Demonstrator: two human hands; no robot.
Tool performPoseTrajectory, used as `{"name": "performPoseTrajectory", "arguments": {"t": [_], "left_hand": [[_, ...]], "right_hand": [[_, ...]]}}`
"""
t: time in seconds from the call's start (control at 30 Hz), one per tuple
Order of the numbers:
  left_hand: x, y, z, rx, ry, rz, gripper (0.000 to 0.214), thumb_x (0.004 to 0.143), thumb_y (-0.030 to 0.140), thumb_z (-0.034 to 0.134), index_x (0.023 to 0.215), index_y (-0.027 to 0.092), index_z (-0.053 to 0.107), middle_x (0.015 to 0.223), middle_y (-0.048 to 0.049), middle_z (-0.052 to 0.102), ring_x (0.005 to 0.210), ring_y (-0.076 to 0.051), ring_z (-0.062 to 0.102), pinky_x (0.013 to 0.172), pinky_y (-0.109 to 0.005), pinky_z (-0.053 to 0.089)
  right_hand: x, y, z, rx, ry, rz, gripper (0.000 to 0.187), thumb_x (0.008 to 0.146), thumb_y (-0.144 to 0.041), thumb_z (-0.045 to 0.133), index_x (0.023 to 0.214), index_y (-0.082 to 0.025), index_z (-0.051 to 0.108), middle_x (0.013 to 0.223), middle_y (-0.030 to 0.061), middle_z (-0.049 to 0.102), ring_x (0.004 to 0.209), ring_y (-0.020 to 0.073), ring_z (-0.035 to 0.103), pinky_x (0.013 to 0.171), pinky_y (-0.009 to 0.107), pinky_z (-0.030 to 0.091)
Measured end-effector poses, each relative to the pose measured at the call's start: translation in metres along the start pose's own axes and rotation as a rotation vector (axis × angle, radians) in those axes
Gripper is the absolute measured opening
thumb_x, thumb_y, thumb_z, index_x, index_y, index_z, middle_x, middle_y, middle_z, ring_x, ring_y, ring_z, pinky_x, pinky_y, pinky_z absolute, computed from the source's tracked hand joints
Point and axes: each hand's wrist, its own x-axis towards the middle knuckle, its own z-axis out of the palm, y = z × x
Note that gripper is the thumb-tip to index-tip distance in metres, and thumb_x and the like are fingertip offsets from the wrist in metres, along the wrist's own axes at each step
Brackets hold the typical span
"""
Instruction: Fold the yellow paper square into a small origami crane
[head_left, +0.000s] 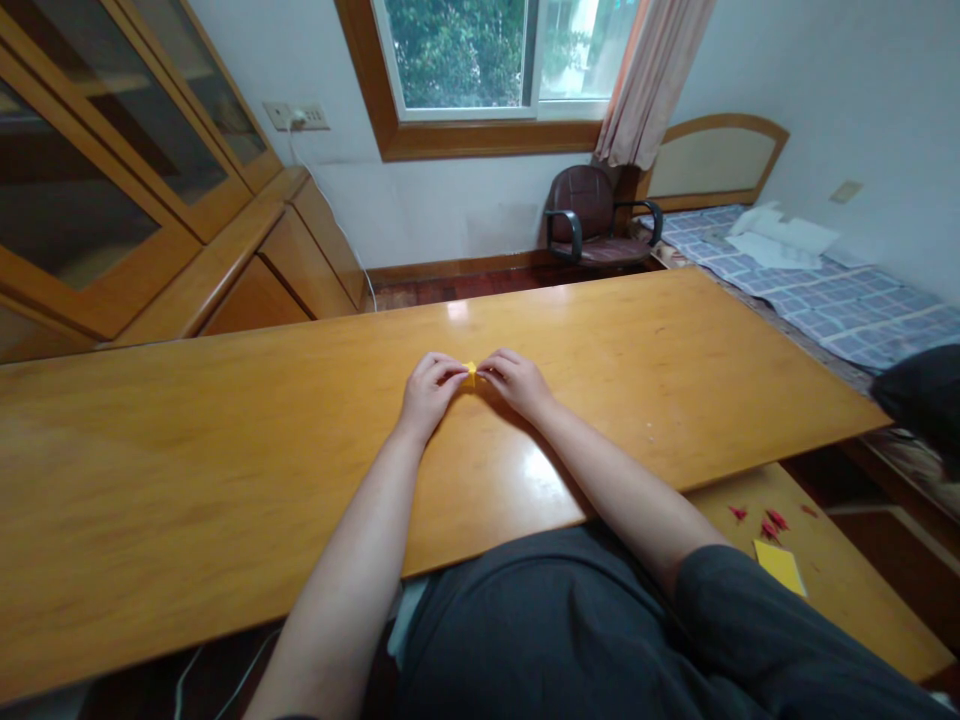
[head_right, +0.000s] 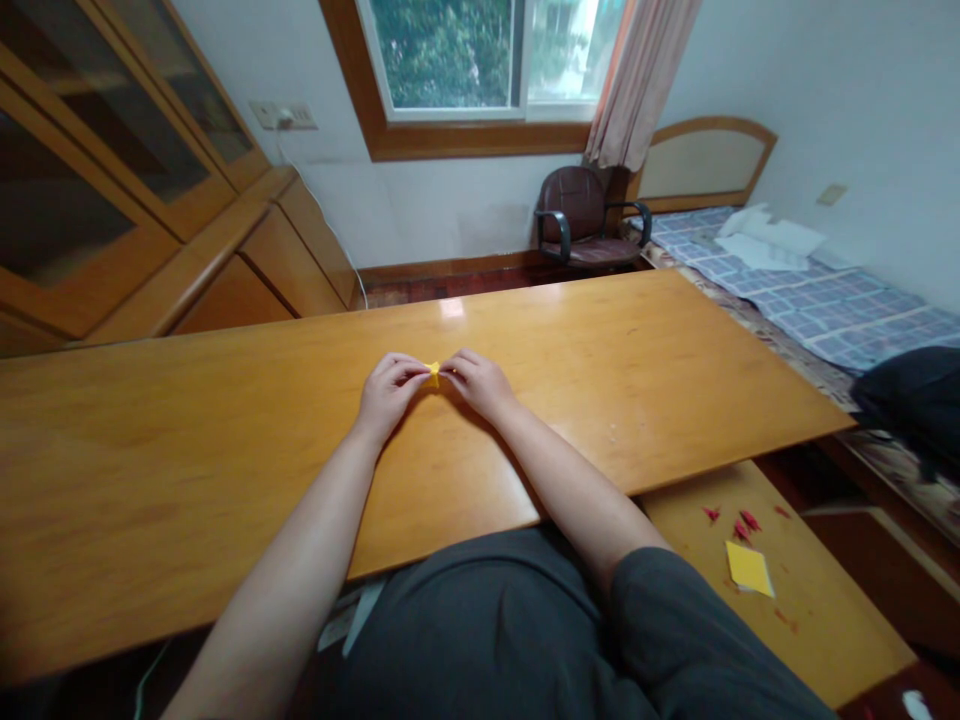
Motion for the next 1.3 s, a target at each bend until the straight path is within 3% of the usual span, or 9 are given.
{"name": "performPoseTrajectory", "arguments": {"t": [0.63, 1.3], "left_hand": [[0.0004, -0.0012, 0.0011, 0.047, 0.019, 0.091, 0.009, 0.085, 0.028, 0.066, 0.084, 0.021, 0.073, 0.089, -0.0027, 0.062, 0.086, -0.015, 0.061, 0.077, -0.029, 0.051], [0.0008, -0.0024, 0.0008, 0.093, -0.038, 0.118, 0.01, 0.087, 0.027, 0.064, 0.084, 0.02, 0.07, 0.086, -0.0028, 0.063, 0.084, -0.015, 0.06, 0.076, -0.028, 0.05]], "right_hand": [[-0.0012, -0.0066, -0.0008, -0.102, -0.004, -0.034, 0.017, 0.093, -0.029, 0.055, 0.09, -0.019, 0.069, 0.087, 0.0051, 0.065, 0.075, 0.0131, 0.059, 0.071, 0.023, 0.045], [-0.0009, -0.0065, 0.0004, -0.03, -0.006, -0.015, 0.016, 0.091, -0.029, 0.057, 0.088, -0.019, 0.069, 0.085, 0.0046, 0.065, 0.075, 0.0133, 0.059, 0.07, 0.024, 0.046]]}}
